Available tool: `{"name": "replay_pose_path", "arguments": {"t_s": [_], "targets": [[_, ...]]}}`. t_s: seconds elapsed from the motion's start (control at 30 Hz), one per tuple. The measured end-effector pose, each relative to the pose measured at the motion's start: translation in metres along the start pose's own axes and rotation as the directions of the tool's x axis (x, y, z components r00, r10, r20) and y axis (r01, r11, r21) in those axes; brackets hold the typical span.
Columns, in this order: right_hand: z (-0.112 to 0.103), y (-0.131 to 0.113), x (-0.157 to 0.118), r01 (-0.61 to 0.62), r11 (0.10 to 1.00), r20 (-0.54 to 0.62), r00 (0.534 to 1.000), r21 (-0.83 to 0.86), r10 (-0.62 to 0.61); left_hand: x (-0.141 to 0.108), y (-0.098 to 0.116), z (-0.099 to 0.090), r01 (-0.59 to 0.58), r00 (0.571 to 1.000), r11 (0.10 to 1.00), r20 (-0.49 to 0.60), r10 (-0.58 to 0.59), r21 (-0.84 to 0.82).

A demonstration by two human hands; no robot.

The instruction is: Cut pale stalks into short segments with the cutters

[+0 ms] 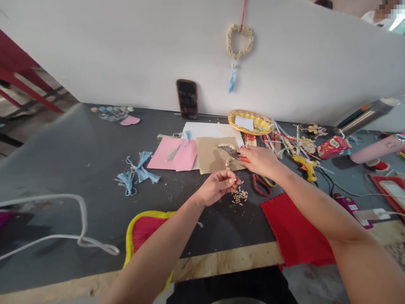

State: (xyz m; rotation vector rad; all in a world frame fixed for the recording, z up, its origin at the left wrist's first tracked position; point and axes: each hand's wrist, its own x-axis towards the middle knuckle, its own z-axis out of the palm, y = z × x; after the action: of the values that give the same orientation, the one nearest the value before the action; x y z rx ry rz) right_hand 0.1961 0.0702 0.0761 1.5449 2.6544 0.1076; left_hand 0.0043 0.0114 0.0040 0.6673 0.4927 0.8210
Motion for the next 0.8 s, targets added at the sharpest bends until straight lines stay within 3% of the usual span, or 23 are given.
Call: {"name": "replay_pose_path", "arguments": {"t_s": [0.8], "targets": [[0.0059, -0.0081, 0.0042, -0.023, 0.999, -0.005, 1.0, 0.043, 0.023, 0.0006, -0.0015, -0.002, -0.015, 1.0, 1.0, 0.011, 0.014, 0.017]]}}
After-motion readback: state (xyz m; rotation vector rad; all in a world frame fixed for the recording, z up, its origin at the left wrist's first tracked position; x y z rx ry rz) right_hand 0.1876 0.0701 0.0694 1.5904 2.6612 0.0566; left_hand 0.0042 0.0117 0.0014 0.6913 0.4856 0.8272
